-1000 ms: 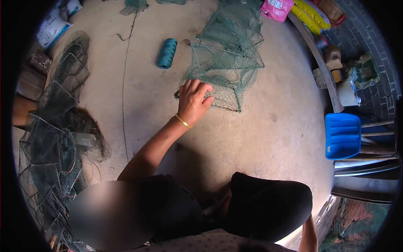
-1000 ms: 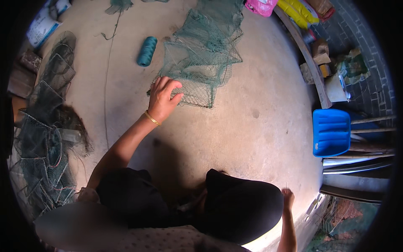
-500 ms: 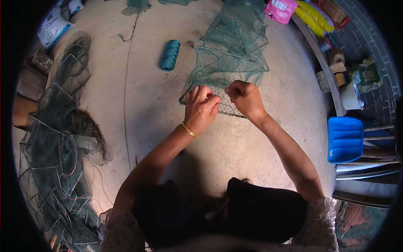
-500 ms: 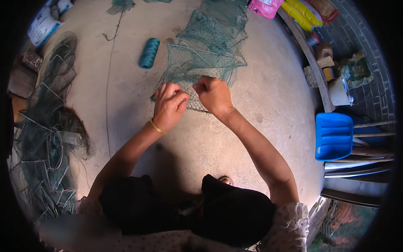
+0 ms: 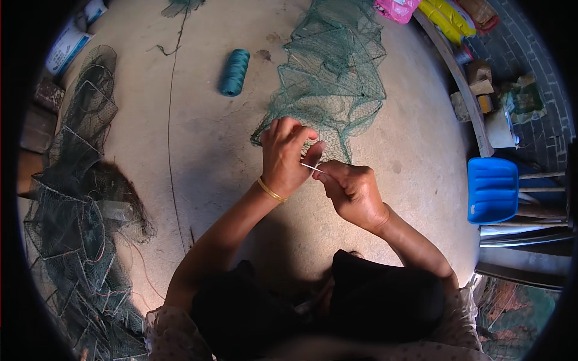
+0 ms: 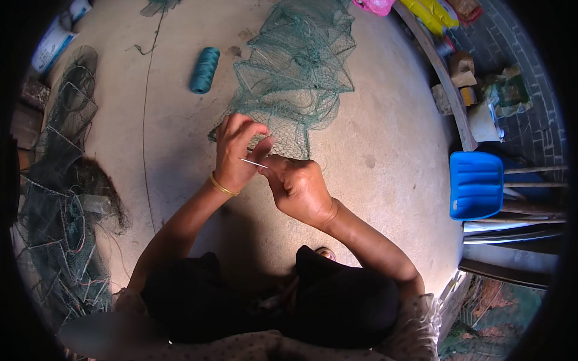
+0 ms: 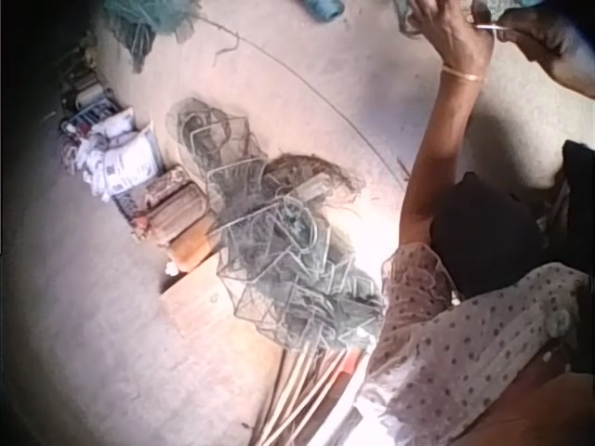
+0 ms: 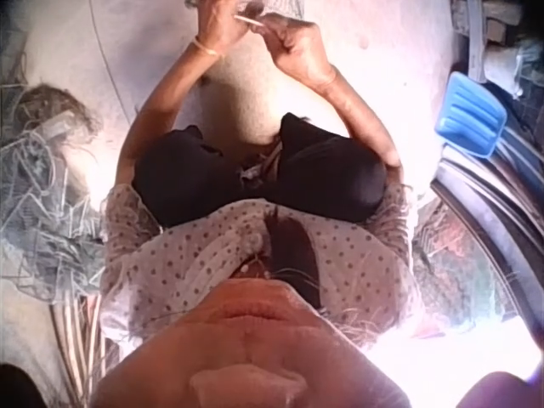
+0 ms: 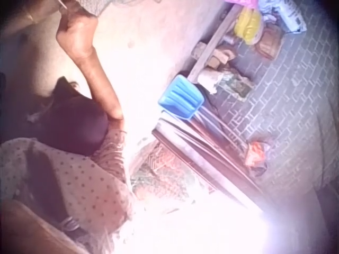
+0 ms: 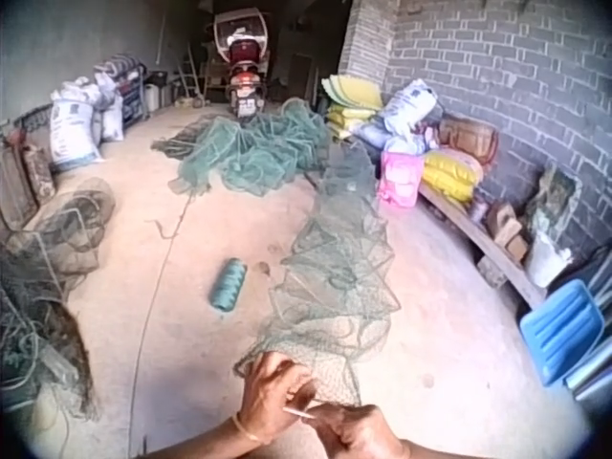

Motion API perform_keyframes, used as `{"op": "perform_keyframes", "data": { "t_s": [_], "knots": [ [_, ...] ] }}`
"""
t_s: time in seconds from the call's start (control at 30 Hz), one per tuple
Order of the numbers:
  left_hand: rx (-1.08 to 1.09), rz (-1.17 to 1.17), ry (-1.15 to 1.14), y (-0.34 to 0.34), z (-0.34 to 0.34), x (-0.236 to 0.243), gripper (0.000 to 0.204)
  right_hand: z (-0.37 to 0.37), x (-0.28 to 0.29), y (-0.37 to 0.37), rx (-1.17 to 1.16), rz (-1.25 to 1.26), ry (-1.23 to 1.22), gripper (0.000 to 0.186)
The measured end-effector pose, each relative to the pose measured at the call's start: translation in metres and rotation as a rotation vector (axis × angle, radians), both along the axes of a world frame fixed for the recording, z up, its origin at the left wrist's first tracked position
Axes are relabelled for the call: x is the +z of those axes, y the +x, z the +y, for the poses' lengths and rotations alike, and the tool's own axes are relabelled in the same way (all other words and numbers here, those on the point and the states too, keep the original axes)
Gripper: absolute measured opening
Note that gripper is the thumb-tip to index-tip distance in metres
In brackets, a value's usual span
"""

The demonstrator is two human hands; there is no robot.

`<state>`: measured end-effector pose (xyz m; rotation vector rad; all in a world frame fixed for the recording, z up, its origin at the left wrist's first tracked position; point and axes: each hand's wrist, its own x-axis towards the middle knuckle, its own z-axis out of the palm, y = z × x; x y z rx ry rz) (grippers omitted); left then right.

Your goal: The recorder is seen repairing or preparing a green mesh fishing or animal trap using a needle and thread.

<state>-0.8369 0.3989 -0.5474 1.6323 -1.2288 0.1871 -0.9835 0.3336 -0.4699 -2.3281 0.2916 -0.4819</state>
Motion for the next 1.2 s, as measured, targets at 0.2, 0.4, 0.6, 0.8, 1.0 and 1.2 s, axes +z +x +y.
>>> {"op": "perform_keyframes", "data": {
  "t_s": [0.2,0.4,0.6,0.8,1.0,1.2],
  "knots": [
    [0.067,-0.081,0.041,-0.005,-0.001,-0.002,0.019,-0.001,0.008,-0.008,-0.107,0.064,0.041,0.013],
    [0.098,-0.033,0.017,-0.008,0.001,-0.005,0.018,-0.041,-0.003,-0.027,-0.314,0.179,0.021,0.009],
    [0.094,-0.024,0.047,-0.010,0.000,-0.008,0.017,-0.056,0.009,-0.023,-0.329,0.351,-0.159,0.009],
    [0.103,-0.030,0.039,-0.009,0.000,-0.010,0.017,-0.041,0.019,-0.014,-0.233,0.159,-0.177,0.010],
    [0.106,-0.036,0.040,-0.011,0.000,-0.009,0.017,-0.037,0.004,0.009,-0.122,0.116,-0.398,0.006],
    [0.112,-0.024,0.081,-0.012,0.002,-0.005,0.017,-0.049,0.000,0.011,-0.193,0.180,-0.381,0.007]
  ]
}}
